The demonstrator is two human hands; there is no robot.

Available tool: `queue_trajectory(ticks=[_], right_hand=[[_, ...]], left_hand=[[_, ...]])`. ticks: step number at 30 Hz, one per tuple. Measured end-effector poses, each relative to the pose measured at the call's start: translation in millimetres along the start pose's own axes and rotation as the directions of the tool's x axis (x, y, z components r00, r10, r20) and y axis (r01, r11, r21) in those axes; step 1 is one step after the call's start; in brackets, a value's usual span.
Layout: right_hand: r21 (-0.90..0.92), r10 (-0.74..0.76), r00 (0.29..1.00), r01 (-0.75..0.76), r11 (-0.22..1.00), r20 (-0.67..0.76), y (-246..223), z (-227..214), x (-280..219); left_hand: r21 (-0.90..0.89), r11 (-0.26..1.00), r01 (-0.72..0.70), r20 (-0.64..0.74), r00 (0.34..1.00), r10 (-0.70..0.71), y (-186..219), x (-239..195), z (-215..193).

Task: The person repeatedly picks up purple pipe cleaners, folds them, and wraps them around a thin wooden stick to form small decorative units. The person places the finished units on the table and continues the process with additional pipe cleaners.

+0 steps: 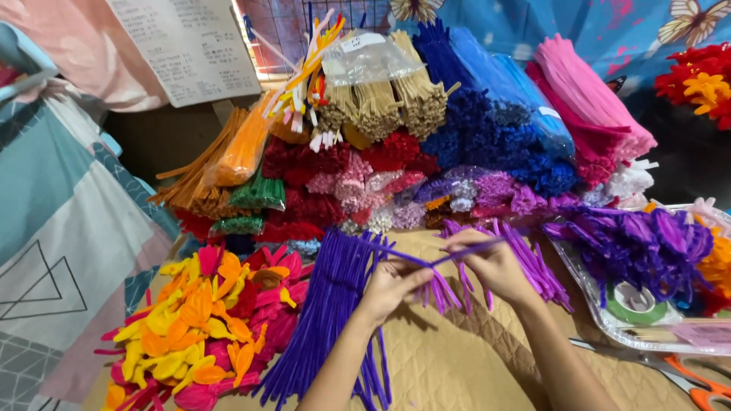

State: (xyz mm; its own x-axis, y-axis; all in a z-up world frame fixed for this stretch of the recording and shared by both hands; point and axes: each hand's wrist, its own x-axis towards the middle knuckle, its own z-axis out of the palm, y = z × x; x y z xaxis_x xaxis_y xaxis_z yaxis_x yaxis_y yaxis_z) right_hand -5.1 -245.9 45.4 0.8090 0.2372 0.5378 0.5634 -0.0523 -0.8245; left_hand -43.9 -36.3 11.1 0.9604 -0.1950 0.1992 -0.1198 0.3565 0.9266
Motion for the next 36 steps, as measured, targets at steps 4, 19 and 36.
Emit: queue_trajectory(ticks=[4, 19, 36], right_hand=[[-0.053, -0.056, 0.983, 0.066, 0.996, 0.172, -19.4, 3.0, -2.0], [-0.221, -0.032, 0.967, 0.089, 0.971, 0.253, -26.6, -7.0, 6.7], [-0.326, -0.072, 0.965, 0.155, 0.933, 0.252, 19.6, -1.4, -8.3]], left_hand=[[0.102, 0.995, -0.021, -0.106, 0.994, 0.032, -38.2, 22.0, -18.4], [0.25, 0.967, -0.049, -0.224, 0.969, 0.107, -22.8, 11.1, 0.6], [0.027, 0.999, 0.025, 0.054, 0.998, -0.026, 38.6, -22.0, 22.9]])
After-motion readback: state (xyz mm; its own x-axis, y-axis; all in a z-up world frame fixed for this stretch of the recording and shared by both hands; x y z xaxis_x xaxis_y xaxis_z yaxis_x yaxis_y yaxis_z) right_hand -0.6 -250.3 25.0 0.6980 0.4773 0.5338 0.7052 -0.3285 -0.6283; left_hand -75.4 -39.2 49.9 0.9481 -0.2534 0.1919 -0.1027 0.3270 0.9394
